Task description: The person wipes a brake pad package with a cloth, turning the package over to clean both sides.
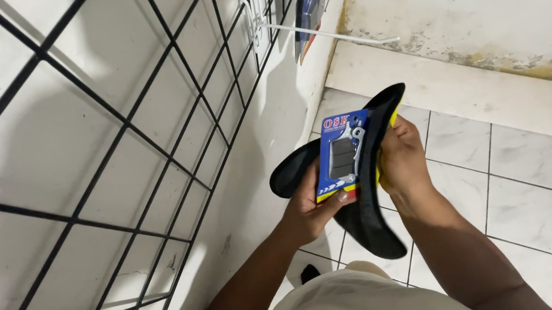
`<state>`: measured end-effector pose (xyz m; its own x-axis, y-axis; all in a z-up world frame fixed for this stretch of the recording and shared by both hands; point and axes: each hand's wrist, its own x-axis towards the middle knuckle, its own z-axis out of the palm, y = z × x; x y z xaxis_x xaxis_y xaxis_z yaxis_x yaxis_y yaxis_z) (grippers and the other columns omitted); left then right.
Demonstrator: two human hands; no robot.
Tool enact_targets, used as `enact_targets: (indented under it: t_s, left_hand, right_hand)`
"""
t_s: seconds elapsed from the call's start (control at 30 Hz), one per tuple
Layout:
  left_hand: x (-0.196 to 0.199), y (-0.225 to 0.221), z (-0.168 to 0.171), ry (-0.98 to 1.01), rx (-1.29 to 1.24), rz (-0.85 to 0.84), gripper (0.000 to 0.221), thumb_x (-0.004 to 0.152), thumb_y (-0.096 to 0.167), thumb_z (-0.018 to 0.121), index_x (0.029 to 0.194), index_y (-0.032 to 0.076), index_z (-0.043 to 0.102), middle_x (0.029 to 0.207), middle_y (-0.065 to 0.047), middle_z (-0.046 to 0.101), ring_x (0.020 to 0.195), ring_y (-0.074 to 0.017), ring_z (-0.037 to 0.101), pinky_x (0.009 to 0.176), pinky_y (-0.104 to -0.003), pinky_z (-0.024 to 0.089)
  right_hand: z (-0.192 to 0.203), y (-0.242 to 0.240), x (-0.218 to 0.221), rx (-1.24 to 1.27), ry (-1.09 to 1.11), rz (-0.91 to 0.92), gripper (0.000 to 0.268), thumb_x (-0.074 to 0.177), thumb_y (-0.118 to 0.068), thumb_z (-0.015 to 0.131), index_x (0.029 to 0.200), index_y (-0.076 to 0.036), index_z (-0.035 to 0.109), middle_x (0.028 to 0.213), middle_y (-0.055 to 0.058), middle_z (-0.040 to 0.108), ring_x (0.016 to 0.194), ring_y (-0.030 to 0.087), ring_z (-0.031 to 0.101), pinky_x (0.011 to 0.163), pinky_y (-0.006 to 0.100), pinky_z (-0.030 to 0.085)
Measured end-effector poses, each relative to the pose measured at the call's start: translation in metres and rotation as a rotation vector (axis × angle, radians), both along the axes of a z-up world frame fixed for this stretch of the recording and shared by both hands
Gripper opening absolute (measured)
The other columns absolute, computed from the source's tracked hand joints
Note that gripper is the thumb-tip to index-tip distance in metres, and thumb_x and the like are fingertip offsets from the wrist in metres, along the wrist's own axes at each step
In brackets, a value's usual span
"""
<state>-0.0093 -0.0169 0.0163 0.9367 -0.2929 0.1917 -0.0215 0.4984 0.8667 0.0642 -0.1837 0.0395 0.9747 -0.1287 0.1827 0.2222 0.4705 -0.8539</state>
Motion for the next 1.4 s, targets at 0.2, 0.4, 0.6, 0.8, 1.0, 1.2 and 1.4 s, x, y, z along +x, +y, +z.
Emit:
enact_targets:
  t_s: [0.2, 0.4, 0.6, 0.8, 1.0, 1.2, 1.4]
  left_hand:
    - [0.001, 0.005, 0.011, 0.077, 0.039, 0.090, 0.079, 0.098, 0.016, 0.062, 0.161, 0.010, 0.014, 0.131, -0.014, 0.053, 0.113, -0.0217, 0.054, 0.096, -0.052, 0.056]
    - [0.009, 0.011, -0.005, 0.036, 0.173, 0.091, 0.074, 0.093, 0.016, 0.070, 0.156, 0.012, 0.032, 0.119, -0.013, 0.061, 0.105, -0.0205, 0.061, 0.091, -0.044, 0.060]
    - [0.010, 0.018, 0.017, -0.105, 0.270, 0.113, 0.034, 0.099, 0.018, 0.064, 0.130, 0.003, 0.061, 0.097, -0.015, 0.067, 0.092, -0.0194, 0.063, 0.081, -0.044, 0.058]
    - [0.039, 0.022, -0.034, -0.048, 0.169, 0.066, 0.036, 0.103, 0.010, 0.056, 0.139, 0.004, 0.055, 0.115, -0.018, 0.069, 0.106, -0.0228, 0.063, 0.086, -0.045, 0.059]
    - [0.036, 0.022, 0.023, 0.012, 0.152, -0.058, 0.066, 0.099, 0.008, 0.058, 0.156, 0.006, 0.026, 0.132, -0.028, 0.057, 0.120, -0.0363, 0.057, 0.094, -0.056, 0.053]
    - [0.044, 0.033, 0.018, -0.001, 0.128, -0.111, 0.071, 0.097, 0.000, 0.052, 0.160, 0.009, 0.021, 0.129, -0.029, 0.060, 0.117, -0.0355, 0.062, 0.096, -0.053, 0.055]
    - [0.045, 0.045, 0.017, -0.029, 0.038, -0.176, 0.076, 0.097, -0.001, 0.050, 0.163, 0.009, 0.013, 0.137, -0.029, 0.055, 0.125, -0.0359, 0.057, 0.101, -0.054, 0.049]
  right_hand:
    - [-0.014, 0.004, -0.018, 0.026, 0.112, 0.112, 0.023, 0.107, -0.019, 0.052, 0.110, 0.000, 0.063, 0.079, 0.014, 0.071, 0.065, 0.024, 0.073, 0.063, 0.035, 0.061]
    - [0.006, 0.020, -0.045, -0.116, -0.048, 0.168, 0.009, 0.103, -0.006, 0.053, 0.109, -0.006, 0.059, 0.092, 0.005, 0.068, 0.084, 0.019, 0.071, 0.083, 0.033, 0.057]
    - [0.011, 0.015, -0.039, -0.233, 0.044, 0.080, 0.021, 0.109, -0.027, 0.051, 0.099, -0.011, 0.061, 0.078, 0.002, 0.064, 0.068, 0.011, 0.064, 0.067, 0.026, 0.055]
    - [0.005, -0.006, -0.023, -0.538, -0.012, 0.150, 0.021, 0.092, 0.001, 0.068, 0.111, -0.005, 0.060, 0.086, 0.007, 0.069, 0.075, 0.019, 0.066, 0.075, 0.036, 0.057]
    - [-0.007, 0.000, -0.016, -0.371, 0.028, 0.052, 0.023, 0.113, -0.018, 0.036, 0.113, -0.007, 0.057, 0.090, 0.002, 0.063, 0.081, 0.013, 0.063, 0.078, 0.031, 0.054]
    - [0.010, 0.004, -0.011, -0.507, -0.023, 0.142, 0.037, 0.091, 0.003, 0.067, 0.126, -0.005, 0.057, 0.108, 0.012, 0.073, 0.100, 0.025, 0.070, 0.093, 0.045, 0.055]
    - [0.009, 0.009, -0.008, -0.514, 0.052, 0.151, 0.019, 0.106, -0.008, 0.048, 0.120, -0.007, 0.060, 0.096, 0.004, 0.068, 0.088, 0.015, 0.062, 0.087, 0.038, 0.053]
